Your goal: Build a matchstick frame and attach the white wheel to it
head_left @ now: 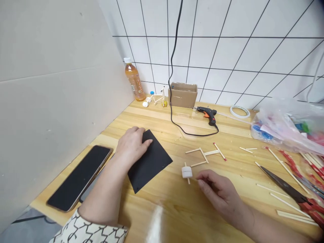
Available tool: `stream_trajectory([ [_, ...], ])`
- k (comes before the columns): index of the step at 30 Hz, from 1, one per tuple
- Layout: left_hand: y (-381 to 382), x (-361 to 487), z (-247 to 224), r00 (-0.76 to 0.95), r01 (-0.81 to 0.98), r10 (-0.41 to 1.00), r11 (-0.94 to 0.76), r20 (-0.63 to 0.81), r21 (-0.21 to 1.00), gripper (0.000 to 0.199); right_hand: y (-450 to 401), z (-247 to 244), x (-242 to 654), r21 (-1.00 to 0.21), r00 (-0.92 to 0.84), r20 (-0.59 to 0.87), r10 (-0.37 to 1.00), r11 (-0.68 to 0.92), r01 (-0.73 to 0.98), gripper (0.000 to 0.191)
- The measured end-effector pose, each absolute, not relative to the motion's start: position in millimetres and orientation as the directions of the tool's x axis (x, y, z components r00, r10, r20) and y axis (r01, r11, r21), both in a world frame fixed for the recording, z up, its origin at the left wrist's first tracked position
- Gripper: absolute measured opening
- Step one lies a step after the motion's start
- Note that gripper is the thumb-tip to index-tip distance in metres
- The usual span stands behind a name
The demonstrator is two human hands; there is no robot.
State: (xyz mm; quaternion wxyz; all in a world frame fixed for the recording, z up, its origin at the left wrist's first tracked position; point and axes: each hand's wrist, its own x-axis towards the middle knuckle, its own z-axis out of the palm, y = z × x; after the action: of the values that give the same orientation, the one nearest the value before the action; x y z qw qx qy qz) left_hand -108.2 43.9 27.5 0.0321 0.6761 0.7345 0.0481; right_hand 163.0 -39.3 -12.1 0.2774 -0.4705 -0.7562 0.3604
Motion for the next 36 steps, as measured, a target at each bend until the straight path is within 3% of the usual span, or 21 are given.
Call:
stream_trajectory([
  [6,58.9,-134.5,15.4,-0.146,0.981,0.974,0.165,-0.174,0.103,0.04,-40.1,-14.9,161.4,-0.782,-0.435,0.118,0.892,0.354,0.513,0.016],
  [19,65.5,-134.8,4.1,-0.181,0.95,0.978,0.202,-0.106,0.237,0.007,-39.2,-17.1,160.8,-0.759,-0.464,0.116,0.878,0.38,0.529,0.016],
  [28,62.1,-133.2,10.8,-0.318,0.911,0.948,0.295,0.032,0.287,0.011,-37.6,-18.9,161.7,-0.772,-0.478,0.108,0.872,0.376,0.513,0.018],
  [32,62.1,-135.2,7.9,-0.413,0.841,0.885,0.279,0.216,0.464,0.009,-37.9,-20.4,162.2,-0.774,-0.481,0.11,0.87,0.379,0.508,0.018],
  [36,60.1,-133.5,6.7,-0.478,0.75,0.755,0.085,0.449,0.656,0.009,-39.1,-20.3,162.4,-0.767,-0.482,0.107,0.87,0.381,0.516,0.019],
])
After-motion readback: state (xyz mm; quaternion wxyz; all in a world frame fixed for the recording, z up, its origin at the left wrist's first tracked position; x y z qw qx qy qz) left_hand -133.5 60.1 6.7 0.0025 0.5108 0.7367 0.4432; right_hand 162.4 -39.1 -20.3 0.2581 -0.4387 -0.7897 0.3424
